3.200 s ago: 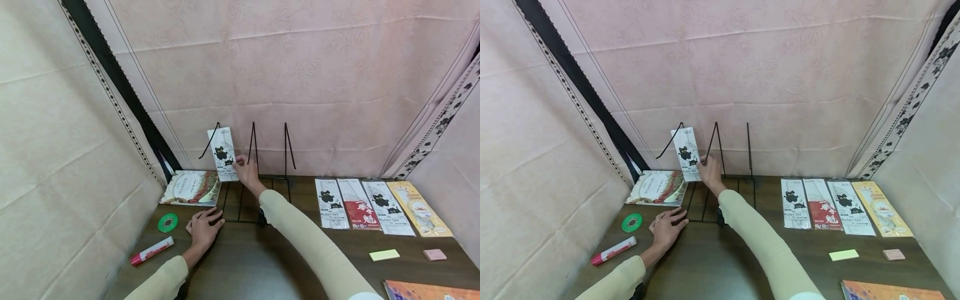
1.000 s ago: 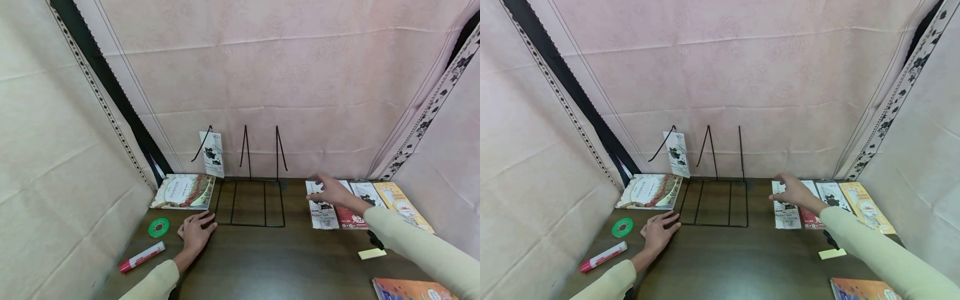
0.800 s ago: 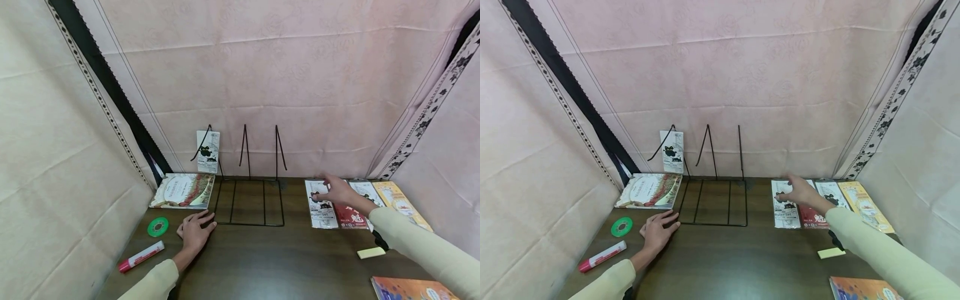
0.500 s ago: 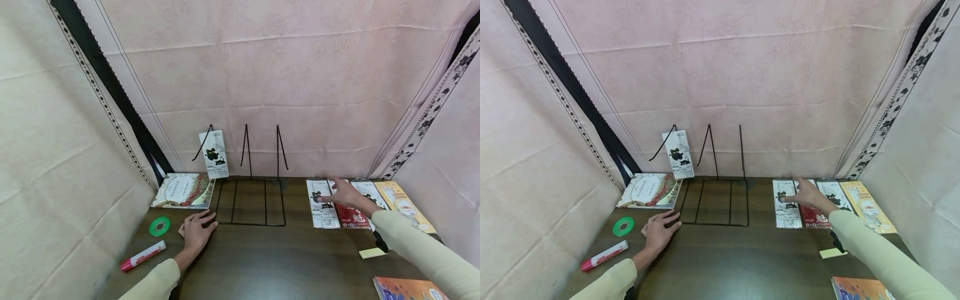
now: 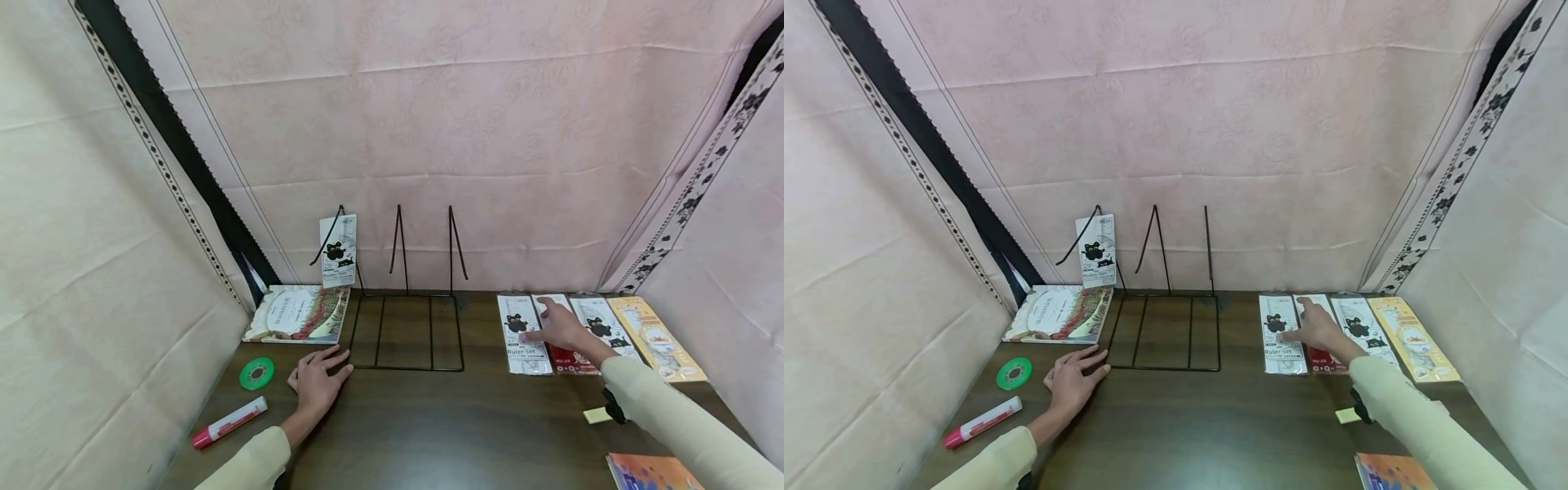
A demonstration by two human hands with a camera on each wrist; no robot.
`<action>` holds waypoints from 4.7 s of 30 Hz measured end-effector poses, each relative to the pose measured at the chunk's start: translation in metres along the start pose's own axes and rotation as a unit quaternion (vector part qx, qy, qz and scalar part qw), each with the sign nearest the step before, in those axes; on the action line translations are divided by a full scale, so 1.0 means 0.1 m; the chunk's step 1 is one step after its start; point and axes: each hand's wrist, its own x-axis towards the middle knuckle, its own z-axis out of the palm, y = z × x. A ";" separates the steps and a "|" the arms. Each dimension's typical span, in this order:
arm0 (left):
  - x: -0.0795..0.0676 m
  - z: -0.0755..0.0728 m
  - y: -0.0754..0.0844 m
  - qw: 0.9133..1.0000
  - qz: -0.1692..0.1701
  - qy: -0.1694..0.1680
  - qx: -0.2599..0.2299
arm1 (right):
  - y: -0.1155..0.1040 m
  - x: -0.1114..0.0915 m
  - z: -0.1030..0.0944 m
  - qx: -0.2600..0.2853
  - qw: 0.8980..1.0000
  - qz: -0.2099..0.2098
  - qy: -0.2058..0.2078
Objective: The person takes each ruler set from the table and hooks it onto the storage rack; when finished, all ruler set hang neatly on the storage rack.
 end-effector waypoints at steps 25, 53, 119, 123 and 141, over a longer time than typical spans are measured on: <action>0.00 -0.01 -0.03 1.000 0.002 -0.005 0.002 | -0.23 0.01 0.10 0.044 0.998 0.023 -0.041; 0.01 0.00 -0.02 1.000 -0.004 -0.011 0.003 | -0.37 -0.15 0.10 0.172 0.983 0.063 -0.012; -0.01 0.01 -0.03 1.000 -0.007 -0.010 -0.005 | -1.89 -0.88 -0.16 0.256 0.956 -0.144 0.025; -0.01 0.02 -0.03 1.000 -0.007 -0.011 -0.011 | -1.99 -0.95 -0.15 0.259 0.953 -0.158 0.010; 0.00 0.02 -0.03 1.000 -0.009 -0.015 -0.008 | -2.27 -1.25 -0.24 0.250 0.948 -0.197 0.003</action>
